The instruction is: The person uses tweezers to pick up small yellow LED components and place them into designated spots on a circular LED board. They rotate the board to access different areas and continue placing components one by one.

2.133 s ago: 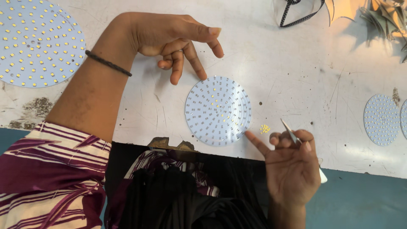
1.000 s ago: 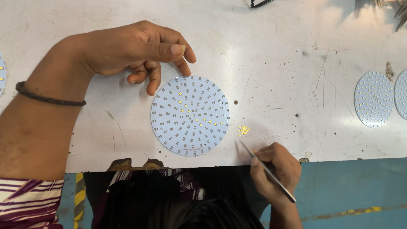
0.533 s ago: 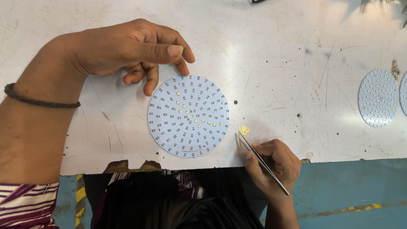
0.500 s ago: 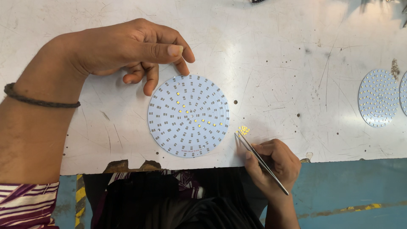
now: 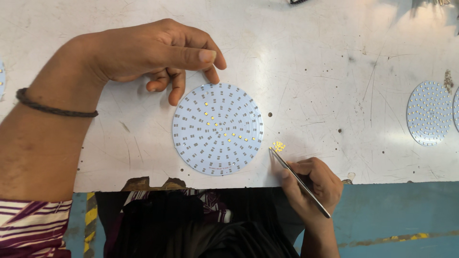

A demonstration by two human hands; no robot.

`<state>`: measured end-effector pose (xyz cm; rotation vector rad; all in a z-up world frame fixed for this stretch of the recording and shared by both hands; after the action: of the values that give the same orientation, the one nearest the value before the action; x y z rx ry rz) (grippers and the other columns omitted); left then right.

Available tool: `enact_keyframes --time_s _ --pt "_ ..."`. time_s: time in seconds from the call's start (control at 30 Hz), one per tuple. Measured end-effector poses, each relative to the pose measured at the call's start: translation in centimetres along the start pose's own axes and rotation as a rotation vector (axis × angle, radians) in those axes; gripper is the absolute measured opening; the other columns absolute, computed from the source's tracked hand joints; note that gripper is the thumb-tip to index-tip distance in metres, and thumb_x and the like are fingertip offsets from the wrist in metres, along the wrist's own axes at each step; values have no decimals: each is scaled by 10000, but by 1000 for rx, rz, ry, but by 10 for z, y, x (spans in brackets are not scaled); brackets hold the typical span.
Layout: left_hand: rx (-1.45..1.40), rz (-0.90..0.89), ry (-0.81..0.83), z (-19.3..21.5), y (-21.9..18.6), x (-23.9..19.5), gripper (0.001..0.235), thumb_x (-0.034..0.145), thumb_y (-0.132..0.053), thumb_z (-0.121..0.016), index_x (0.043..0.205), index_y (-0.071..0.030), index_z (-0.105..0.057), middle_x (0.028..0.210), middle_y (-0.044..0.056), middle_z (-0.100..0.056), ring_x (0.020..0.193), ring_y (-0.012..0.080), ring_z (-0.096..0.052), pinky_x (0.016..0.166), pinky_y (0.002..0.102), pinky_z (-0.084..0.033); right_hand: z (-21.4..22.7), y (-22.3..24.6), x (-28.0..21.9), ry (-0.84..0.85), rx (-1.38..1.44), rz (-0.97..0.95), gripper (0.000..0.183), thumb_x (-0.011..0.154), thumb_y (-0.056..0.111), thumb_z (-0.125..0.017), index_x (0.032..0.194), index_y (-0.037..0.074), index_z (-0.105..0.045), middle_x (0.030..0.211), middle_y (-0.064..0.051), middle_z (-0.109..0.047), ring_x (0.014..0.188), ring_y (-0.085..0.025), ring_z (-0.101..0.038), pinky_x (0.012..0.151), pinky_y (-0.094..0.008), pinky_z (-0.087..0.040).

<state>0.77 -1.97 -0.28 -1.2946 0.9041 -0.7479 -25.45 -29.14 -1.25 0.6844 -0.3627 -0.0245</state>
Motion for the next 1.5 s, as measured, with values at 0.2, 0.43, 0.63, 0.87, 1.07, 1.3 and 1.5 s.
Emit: enact_keyframes --time_s 0.2,0.43,0.63,0.87,1.07,1.3,1.5 --pt "56 3 -17 -4 0 1 650 916 -545 -604 1254 9 -643 1086 204 -773 482 149 -744 284 174 -446 -4 8 -9 1 137 -138 163 882 56 -745 833 -30 -615 715 -80 -623 578 -114 -527 549 -230 -398" --pt "103 76 -47 -8 -5 1 725 820 -608 -588 1214 -3 -651 1029 197 -778 469 160 -737 269 197 -447 -37 42 -6 61 34 -11 164 838 86 -786 816 -3 -651 694 -61 -634 540 -98 -558 518 -231 -417" --pt "79 61 -37 -8 -6 1 753 815 -626 -598 1202 17 -654 1019 215 -774 468 167 -740 269 200 -471 -30 40 11 132 0 -31 194 823 127 -822 837 -5 -680 704 -56 -662 552 -91 -587 525 -224 -438" --pt "72 69 -43 -6 -3 2 762 808 -637 -599 1214 7 -649 1021 222 -771 471 167 -741 271 200 -480 -25 28 19 207 78 9 168 811 88 -815 846 -7 -682 729 -58 -683 578 -96 -602 530 -228 -437" --pt "68 64 -45 -6 -2 3 759 808 -633 -605 1215 6 -651 1027 227 -772 472 164 -743 272 199 -487 -30 32 20 207 62 84 176 803 87 -830 845 -4 -685 767 -67 -703 624 -99 -648 547 -221 -468" --pt "110 68 -56 -8 -5 1 711 841 -590 -591 1214 14 -643 1028 220 -776 462 161 -735 269 193 -460 -26 28 16 178 54 76 168 786 70 -820 834 -8 -678 759 -72 -691 619 -105 -642 556 -215 -463" --pt "95 133 -54 -7 -6 3 623 835 -514 -594 1192 -8 -660 1060 176 -781 463 164 -718 278 194 -421 8 -3 9 -24 102 -142 120 857 17 -757 849 -26 -645 749 -75 -662 622 -103 -560 586 -212 -424"
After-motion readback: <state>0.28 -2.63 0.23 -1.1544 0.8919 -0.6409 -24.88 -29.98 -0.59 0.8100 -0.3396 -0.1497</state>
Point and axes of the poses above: each hand's wrist, its own x-axis towards the middle knuckle, its own z-axis out of the back of the hand, y = z × x, the point moved 2 cm from there along x, towards the middle knuckle
